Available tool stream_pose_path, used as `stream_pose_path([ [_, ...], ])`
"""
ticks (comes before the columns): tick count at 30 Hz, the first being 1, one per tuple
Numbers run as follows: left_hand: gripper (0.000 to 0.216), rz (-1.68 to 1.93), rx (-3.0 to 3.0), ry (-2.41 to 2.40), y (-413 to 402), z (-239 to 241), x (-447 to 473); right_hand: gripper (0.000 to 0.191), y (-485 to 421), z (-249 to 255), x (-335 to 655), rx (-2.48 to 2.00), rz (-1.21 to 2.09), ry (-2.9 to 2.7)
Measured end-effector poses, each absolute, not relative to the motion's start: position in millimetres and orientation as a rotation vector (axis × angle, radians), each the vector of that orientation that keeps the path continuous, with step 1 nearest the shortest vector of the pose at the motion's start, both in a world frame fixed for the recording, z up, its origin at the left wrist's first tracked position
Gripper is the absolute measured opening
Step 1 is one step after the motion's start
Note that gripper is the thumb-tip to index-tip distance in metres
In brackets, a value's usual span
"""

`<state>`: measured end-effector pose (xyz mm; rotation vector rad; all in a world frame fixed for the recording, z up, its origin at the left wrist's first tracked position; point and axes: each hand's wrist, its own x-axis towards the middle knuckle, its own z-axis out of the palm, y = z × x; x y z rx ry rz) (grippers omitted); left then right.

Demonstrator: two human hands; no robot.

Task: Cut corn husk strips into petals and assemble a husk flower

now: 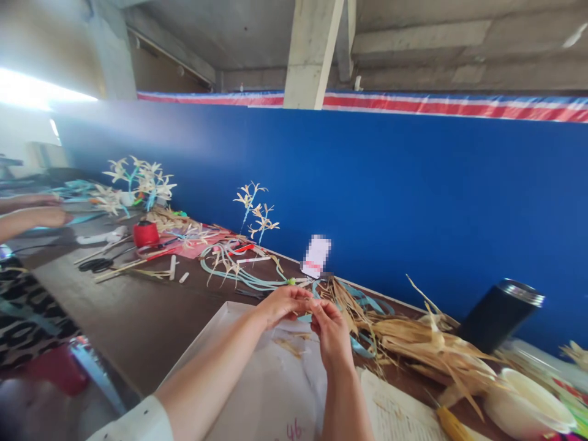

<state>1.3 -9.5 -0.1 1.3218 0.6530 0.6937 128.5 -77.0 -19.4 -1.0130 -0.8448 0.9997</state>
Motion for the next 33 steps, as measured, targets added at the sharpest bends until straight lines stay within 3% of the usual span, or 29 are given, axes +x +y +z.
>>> stream_pose_path([
  [12,0.06,0.661,1.271,0.638,-16.1,-3.4,-12.6,0.024,-78.6,-18.0,125.0,-1.079,1.005,-0.963],
  [28,0.04,0.728,1.944,0.804,-14.1,1.4,-25.4,0.024,-87.5,-13.9,136.1,-1.303,1.058,-1.155],
  [33,0.047,0.599,2.036,0.756,-14.8,5.3,-31.9,0.026,-91.1,-12.3,136.6,-1.317,1.099,-1.291],
])
